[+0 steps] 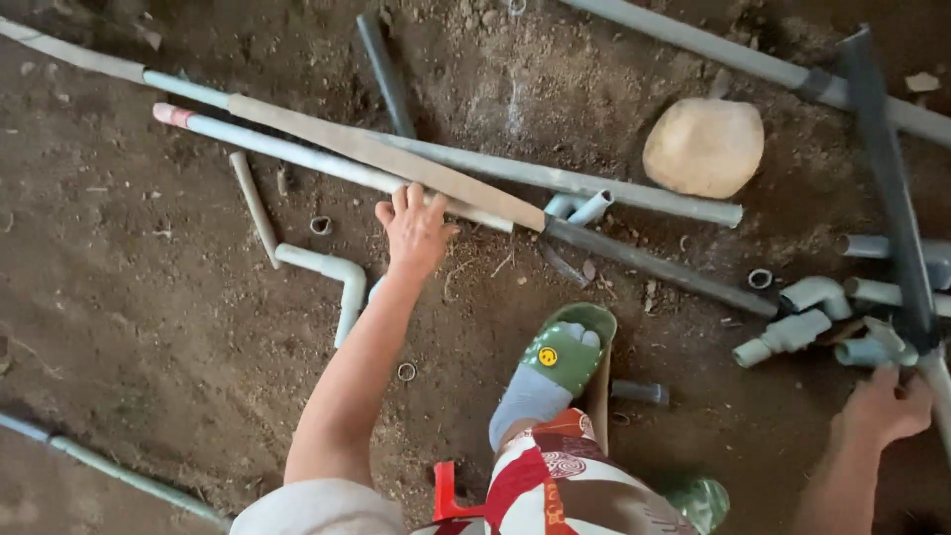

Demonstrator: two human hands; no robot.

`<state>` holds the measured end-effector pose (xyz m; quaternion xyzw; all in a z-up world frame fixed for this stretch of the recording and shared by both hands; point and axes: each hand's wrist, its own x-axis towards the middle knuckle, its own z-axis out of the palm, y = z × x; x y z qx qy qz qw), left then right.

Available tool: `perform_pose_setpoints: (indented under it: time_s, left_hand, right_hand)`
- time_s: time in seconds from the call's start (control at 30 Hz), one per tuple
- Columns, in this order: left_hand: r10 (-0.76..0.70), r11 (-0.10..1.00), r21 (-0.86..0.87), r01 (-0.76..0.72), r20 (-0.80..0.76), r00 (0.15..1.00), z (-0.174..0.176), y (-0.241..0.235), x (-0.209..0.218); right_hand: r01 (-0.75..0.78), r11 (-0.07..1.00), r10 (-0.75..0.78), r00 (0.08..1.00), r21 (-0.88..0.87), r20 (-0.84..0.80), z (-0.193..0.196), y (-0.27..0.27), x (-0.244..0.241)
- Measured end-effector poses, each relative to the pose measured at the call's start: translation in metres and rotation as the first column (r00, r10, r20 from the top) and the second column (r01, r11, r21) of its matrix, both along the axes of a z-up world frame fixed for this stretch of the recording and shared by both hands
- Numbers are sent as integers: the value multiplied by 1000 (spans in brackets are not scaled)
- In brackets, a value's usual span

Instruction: The person uses a hacksaw to cut a metal pipe that is resting on a rock. After cutting, the person picks up a white PVC pipe and a metal pipe, fits them together, and then wraps a long strip of cloth around the joined pipes.

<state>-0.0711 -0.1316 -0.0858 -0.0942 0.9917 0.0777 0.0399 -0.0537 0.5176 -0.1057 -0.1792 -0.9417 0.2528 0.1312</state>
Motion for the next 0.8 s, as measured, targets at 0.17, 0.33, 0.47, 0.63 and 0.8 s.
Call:
perform_pose_setpoints:
  time_s: [0.17, 0.33, 0.47, 0.63, 0.8]
  left_hand:
    - [0, 999, 34, -7, 197, 980, 4, -4, -10]
    - [-195, 967, 209, 148, 226, 954, 60, 0, -1]
    - [-399, 842, 457, 288, 167, 901, 103, 31, -1]
    - [-533, 742, 661, 110, 483, 695, 115, 90, -25]
    - [-661, 728, 620, 293, 522, 539, 117, 149, -36]
  right_hand:
    - [35, 999, -36, 999, 26, 27, 8, -7, 0]
    - [-48, 998, 47, 999, 27, 21, 2, 0, 7]
    - [-18, 892, 7, 1000, 451, 25, 0, -2, -4]
    - [-30, 909, 14, 999, 416, 42, 89, -108, -65]
    - [-480, 633, 754, 204, -608, 624, 203, -304, -111]
